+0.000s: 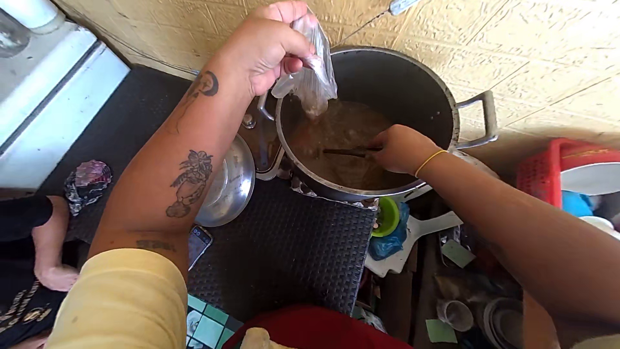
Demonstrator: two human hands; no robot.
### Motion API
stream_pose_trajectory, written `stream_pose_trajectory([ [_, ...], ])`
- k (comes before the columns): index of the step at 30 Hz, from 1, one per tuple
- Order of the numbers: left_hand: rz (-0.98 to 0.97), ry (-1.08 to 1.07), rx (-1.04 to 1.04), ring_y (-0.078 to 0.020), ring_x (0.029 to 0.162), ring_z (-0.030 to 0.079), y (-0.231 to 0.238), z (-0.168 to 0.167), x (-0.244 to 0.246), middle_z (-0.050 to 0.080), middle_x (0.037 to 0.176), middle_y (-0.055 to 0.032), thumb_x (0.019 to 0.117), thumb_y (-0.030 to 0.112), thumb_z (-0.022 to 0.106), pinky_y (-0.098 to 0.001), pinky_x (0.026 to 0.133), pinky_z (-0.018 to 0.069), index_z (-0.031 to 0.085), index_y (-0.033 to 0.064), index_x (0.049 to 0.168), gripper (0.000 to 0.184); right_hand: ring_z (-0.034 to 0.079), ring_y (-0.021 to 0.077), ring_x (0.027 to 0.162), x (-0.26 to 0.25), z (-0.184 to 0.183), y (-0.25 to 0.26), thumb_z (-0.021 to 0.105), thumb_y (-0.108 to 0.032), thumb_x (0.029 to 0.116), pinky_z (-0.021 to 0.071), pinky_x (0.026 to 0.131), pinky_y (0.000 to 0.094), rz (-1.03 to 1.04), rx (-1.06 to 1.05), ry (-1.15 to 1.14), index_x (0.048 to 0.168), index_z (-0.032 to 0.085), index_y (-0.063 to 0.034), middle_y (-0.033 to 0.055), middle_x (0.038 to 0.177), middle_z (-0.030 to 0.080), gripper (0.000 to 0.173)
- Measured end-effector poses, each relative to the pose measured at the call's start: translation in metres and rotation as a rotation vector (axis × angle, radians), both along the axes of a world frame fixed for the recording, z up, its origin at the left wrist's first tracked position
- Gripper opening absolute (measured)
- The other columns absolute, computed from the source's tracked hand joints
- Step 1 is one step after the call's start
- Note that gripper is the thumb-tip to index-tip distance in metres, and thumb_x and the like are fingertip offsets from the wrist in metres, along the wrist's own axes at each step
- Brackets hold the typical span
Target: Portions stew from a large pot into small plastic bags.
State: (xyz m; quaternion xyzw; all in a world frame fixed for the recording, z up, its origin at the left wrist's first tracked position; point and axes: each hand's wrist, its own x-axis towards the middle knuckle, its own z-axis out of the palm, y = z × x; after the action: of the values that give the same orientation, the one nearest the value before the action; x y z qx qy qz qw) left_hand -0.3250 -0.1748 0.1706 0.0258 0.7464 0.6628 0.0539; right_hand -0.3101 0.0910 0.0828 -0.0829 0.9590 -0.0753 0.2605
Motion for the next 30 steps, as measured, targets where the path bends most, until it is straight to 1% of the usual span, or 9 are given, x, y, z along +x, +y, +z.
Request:
stream_pose_trajectory([
  [5, -0.026, 0.053, -0.008, -0.0065, 0.077, 0.064, -0.001, 0.003, -0.001, 0.064, 0.120, -0.0091, 0.0895, -0.013, 0.060, -0.0153, 0.063, 0.0533, 0.051, -0.0007, 0.141, 0.054, 0.069, 0.0332, 0.098, 0.000, 0.004, 0.010, 0.069, -0.025, 0.1001, 0.0516, 0.085, 0.0602, -0.049, -0.109, -0.028, 0.118, 0.077, -0.0128, 0.0155, 0.103, 0.074, 0.023],
  [9, -0.021, 0.077, -0.019, -0.0051, 0.073, 0.062, -0.002, 0.004, -0.001, 0.065, 0.113, -0.0078, 0.0897, -0.013, 0.059, -0.0141, 0.061, 0.0522, 0.056, -0.0013, 0.135, 0.047, 0.063, 0.0231, 0.075, 0.001, 0.006, 0.018, 0.070, -0.019, 0.0995, 0.0508, 0.073, 0.0501, -0.121, -0.202, -0.045, 0.115, 0.078, -0.0111, 0.0113, 0.089, 0.072, 0.019],
  [11, -0.024, 0.078, -0.020, -0.0050, 0.073, 0.063, -0.003, 0.005, 0.000, 0.065, 0.110, -0.0075, 0.0896, -0.013, 0.059, -0.0139, 0.061, 0.0527, 0.057, -0.0019, 0.134, 0.046, 0.066, 0.0260, 0.081, 0.002, 0.009, 0.022, 0.071, -0.022, 0.0992, 0.0514, 0.077, 0.0546, -0.103, -0.164, -0.012, 0.116, 0.078, -0.0138, 0.0119, 0.094, 0.073, 0.020],
  [13, -0.029, 0.074, -0.025, -0.0046, 0.072, 0.062, -0.004, 0.005, 0.000, 0.066, 0.109, -0.0071, 0.0902, -0.012, 0.059, -0.0136, 0.061, 0.0521, 0.057, -0.0019, 0.134, 0.045, 0.069, 0.0349, 0.099, 0.005, 0.016, 0.021, 0.069, -0.027, 0.1000, 0.0507, 0.085, 0.0641, -0.058, -0.077, 0.040, 0.120, 0.077, -0.0166, 0.0153, 0.105, 0.074, 0.024],
  [15, -0.043, 0.074, -0.032, -0.0044, 0.073, 0.062, -0.005, 0.005, 0.000, 0.065, 0.108, -0.0065, 0.0912, -0.012, 0.059, -0.0136, 0.062, 0.0524, 0.057, -0.0014, 0.134, 0.044, 0.068, 0.0381, 0.105, 0.011, 0.023, 0.018, 0.066, -0.029, 0.1013, 0.0506, 0.085, 0.0663, -0.020, -0.011, 0.079, 0.124, 0.075, -0.0188, 0.0166, 0.108, 0.074, 0.026],
  [21, -0.051, 0.083, -0.033, -0.0050, 0.074, 0.063, 0.000, 0.005, 0.000, 0.066, 0.109, -0.0064, 0.0900, -0.012, 0.059, -0.0144, 0.062, 0.0526, 0.057, -0.0005, 0.134, 0.046, 0.069, 0.0425, 0.102, 0.020, 0.028, 0.008, 0.062, -0.027, 0.1018, 0.0525, 0.076, 0.0670, -0.003, 0.165, 0.138, 0.123, 0.074, -0.0186, 0.0195, 0.108, 0.073, 0.026],
  [23, -0.055, 0.090, -0.032, -0.0061, 0.075, 0.064, 0.001, 0.007, 0.002, 0.066, 0.108, -0.0068, 0.0899, -0.013, 0.060, -0.0153, 0.062, 0.0531, 0.057, -0.0007, 0.133, 0.045, 0.070, 0.0426, 0.099, 0.020, 0.023, 0.007, 0.062, -0.026, 0.1006, 0.0531, 0.073, 0.0667, 0.025, 0.196, 0.131, 0.117, 0.075, -0.0162, 0.0198, 0.104, 0.073, 0.023],
  [28, -0.046, 0.073, -0.048, -0.0055, 0.075, 0.063, -0.001, 0.010, 0.004, 0.066, 0.114, -0.0076, 0.0911, -0.011, 0.060, -0.0148, 0.062, 0.0526, 0.057, 0.0003, 0.136, 0.046, 0.069, 0.0380, 0.101, 0.005, 0.010, 0.030, 0.068, -0.031, 0.1000, 0.0506, 0.084, 0.0666, -0.014, 0.047, 0.026, 0.115, 0.078, -0.0157, 0.0164, 0.104, 0.074, 0.024],
  [30, -0.036, 0.067, -0.053, -0.0056, 0.075, 0.063, -0.001, 0.012, 0.006, 0.065, 0.115, -0.0082, 0.0909, -0.011, 0.060, -0.0148, 0.062, 0.0529, 0.056, -0.0001, 0.138, 0.049, 0.068, 0.0362, 0.094, 0.001, 0.012, 0.042, 0.071, -0.027, 0.0989, 0.0502, 0.083, 0.0650, -0.091, -0.046, 0.021, 0.113, 0.079, -0.0126, 0.0175, 0.100, 0.074, 0.021],
])
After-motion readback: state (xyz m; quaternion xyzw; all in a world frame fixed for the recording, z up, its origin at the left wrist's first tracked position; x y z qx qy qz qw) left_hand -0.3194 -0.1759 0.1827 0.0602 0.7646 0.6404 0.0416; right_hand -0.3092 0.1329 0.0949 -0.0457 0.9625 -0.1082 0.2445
